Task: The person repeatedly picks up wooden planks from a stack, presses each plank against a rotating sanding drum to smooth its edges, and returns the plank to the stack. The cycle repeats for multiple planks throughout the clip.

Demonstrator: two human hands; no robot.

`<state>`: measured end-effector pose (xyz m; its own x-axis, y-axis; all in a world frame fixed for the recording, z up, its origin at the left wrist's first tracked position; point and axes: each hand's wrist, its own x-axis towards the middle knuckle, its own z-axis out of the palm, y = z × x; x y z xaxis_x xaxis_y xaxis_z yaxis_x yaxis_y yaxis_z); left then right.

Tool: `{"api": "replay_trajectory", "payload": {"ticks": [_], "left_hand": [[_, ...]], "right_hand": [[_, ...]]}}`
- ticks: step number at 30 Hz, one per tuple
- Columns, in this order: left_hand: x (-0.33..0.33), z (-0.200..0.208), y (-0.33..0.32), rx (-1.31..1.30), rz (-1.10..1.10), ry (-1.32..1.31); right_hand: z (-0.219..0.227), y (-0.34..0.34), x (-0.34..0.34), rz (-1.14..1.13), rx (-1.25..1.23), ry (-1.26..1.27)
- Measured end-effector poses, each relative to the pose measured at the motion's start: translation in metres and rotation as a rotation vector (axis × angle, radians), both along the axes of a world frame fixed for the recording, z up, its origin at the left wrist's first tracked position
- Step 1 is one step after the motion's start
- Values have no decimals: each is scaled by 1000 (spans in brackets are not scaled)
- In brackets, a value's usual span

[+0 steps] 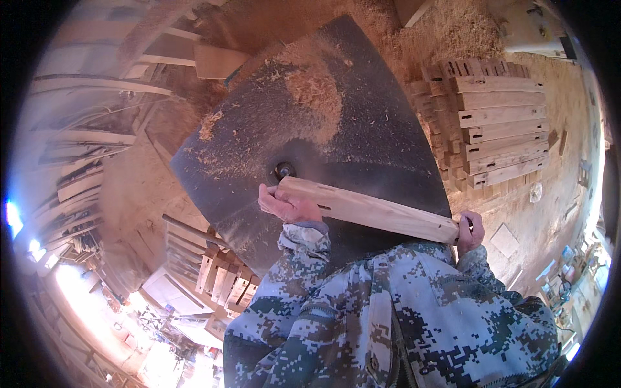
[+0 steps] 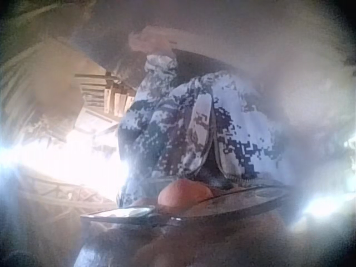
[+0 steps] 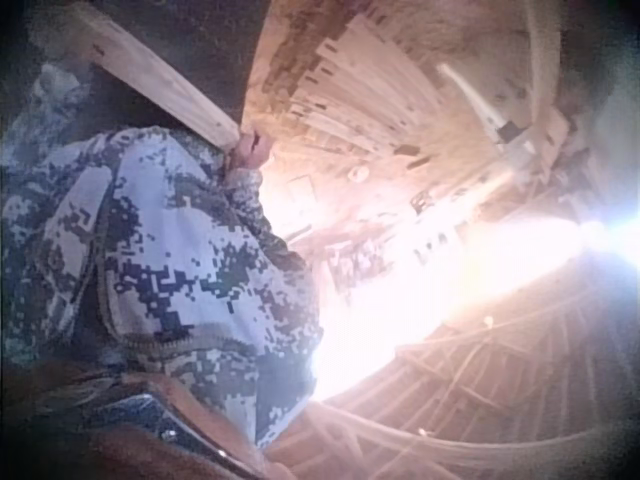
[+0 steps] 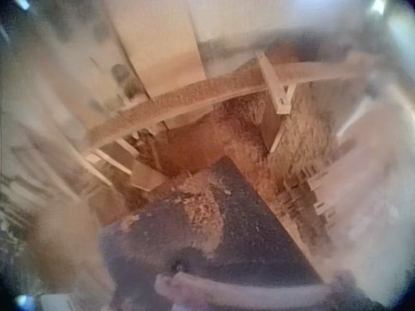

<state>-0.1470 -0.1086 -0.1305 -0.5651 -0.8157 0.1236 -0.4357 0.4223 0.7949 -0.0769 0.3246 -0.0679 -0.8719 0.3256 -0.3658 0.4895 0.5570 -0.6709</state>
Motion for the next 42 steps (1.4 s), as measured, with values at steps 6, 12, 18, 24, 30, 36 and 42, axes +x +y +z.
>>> {"api": "replay_trajectory", "payload": {"ticks": [6,12,18,24,30,36,42], "left_hand": [[-1,5,-6,72,69,-70],[-9,5,-21,205,144,6],[-17,9,-26,339,275,136],[-27,22,-28,117,351,-135],[-29,26,-25,146,383,-92],[-28,27,-25,111,391,-140],[-26,21,-28,122,401,-60]], "right_hand": [[2,-7,-22,1,-30,6],[-1,-15,-65,112,17,34],[5,-26,-109,226,63,40],[3,-34,-143,277,104,58],[7,-38,-169,311,64,56],[2,-37,-183,352,117,87],[-2,-37,-194,341,97,90]]}}
